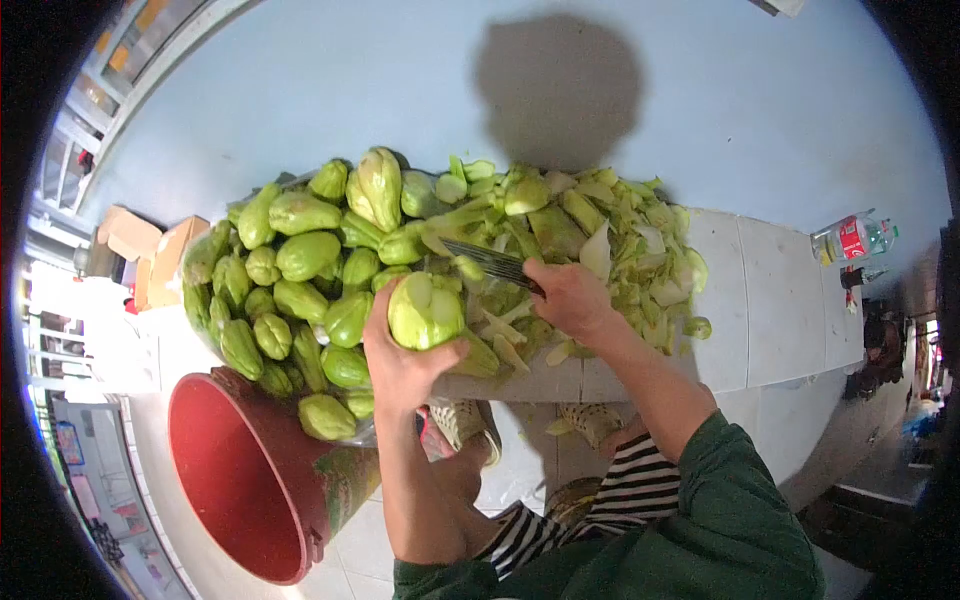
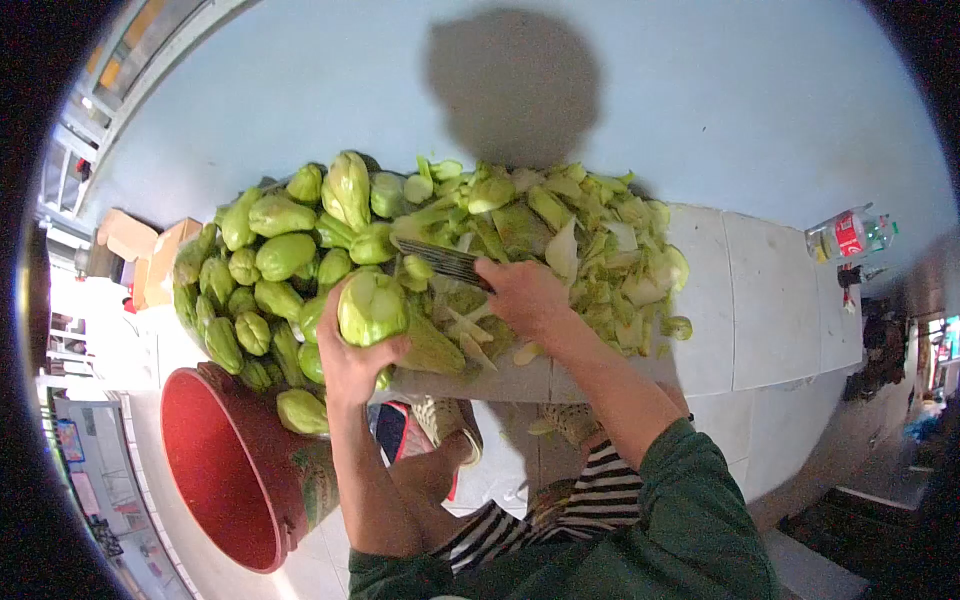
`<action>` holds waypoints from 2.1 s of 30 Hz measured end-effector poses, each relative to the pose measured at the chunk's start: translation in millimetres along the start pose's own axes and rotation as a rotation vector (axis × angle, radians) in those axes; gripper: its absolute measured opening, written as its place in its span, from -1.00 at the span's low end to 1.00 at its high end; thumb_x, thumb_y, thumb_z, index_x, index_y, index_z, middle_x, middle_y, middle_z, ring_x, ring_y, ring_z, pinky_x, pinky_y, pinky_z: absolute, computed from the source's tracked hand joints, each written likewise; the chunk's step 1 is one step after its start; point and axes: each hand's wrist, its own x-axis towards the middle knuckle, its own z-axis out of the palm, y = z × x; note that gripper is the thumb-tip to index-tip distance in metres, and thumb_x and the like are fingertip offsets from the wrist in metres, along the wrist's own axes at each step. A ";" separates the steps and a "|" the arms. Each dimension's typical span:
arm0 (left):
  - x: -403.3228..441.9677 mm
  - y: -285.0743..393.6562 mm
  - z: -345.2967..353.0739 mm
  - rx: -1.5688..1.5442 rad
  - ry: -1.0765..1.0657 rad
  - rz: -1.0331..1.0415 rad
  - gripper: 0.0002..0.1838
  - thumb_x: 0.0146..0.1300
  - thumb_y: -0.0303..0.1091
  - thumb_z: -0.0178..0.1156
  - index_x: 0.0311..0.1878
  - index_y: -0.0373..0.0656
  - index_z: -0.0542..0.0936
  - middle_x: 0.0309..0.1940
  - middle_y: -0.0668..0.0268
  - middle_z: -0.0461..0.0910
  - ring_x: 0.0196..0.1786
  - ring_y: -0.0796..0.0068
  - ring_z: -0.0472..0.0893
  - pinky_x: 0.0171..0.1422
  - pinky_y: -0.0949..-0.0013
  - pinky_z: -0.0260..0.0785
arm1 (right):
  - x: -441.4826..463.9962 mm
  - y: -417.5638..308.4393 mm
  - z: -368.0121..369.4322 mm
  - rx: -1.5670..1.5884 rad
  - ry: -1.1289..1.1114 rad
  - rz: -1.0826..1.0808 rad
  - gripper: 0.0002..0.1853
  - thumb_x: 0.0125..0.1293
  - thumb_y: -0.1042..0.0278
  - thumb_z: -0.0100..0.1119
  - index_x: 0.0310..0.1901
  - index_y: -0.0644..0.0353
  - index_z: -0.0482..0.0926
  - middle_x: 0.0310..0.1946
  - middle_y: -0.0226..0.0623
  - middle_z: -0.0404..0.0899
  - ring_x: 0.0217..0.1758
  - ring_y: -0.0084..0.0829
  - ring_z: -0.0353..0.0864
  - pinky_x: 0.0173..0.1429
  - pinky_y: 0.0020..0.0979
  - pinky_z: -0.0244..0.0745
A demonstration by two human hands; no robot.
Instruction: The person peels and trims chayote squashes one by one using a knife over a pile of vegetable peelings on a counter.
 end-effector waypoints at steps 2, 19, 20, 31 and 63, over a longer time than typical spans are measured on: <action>2.1 -2.5 -2.8 -0.119 -0.038 -0.049 -0.18 -0.37 -0.41 0.52 0.12 -0.35 0.45 -0.12 0.28 0.59 -0.14 0.48 0.56 0.06 0.42 0.43 | -1.6 0.7 -1.5 0.026 0.054 0.000 -0.77 0.10 0.39 0.23 -0.25 0.11 0.37 -0.53 -0.06 0.54 -0.40 0.08 0.56 -0.34 0.01 0.42; -8.5 -33.4 -14.5 -0.992 0.006 -0.262 -0.19 -0.11 -0.33 0.42 0.25 -0.35 0.33 -0.06 -0.02 0.57 -0.18 -0.04 0.66 -0.32 0.01 0.67 | -16.3 -19.6 -21.4 0.213 0.370 -0.456 -0.68 -0.04 0.41 0.31 -0.19 0.18 0.49 -0.54 -0.22 0.49 -0.47 -0.12 0.58 -0.43 -0.15 0.43; -9.5 -36.3 -11.3 -0.855 0.072 -0.259 -0.22 -0.14 -0.27 0.34 0.25 -0.27 0.39 -0.07 0.12 0.59 -0.14 0.13 0.64 -0.17 -0.01 0.58 | -18.9 -21.0 -19.9 0.205 0.383 -0.552 -0.66 -0.05 0.41 0.31 -0.18 0.20 0.50 -0.55 -0.27 0.45 -0.51 -0.17 0.54 -0.47 -0.19 0.41; -18.4 -53.9 1.0 -1.036 0.157 -0.409 -0.34 -0.08 -0.36 0.27 0.17 -0.38 0.42 -0.18 0.12 0.60 -0.26 0.26 0.64 -0.22 0.26 0.53 | -20.6 -38.0 -32.4 0.212 0.450 -0.768 -0.77 0.06 0.50 0.23 -0.20 0.23 0.52 -0.56 -0.38 0.38 -0.58 -0.35 0.45 -0.54 -0.33 0.35; -10.9 -26.9 -7.5 -1.068 -0.226 -0.496 -0.08 -0.21 -0.14 0.38 0.23 -0.47 0.32 -0.09 -0.19 0.57 -0.27 -0.08 0.69 -0.40 0.02 0.62 | -10.1 -7.9 -16.5 0.041 0.218 -0.241 -0.80 0.14 0.44 0.23 -0.19 0.15 0.48 -0.56 -0.23 0.46 -0.50 -0.12 0.55 -0.44 -0.14 0.43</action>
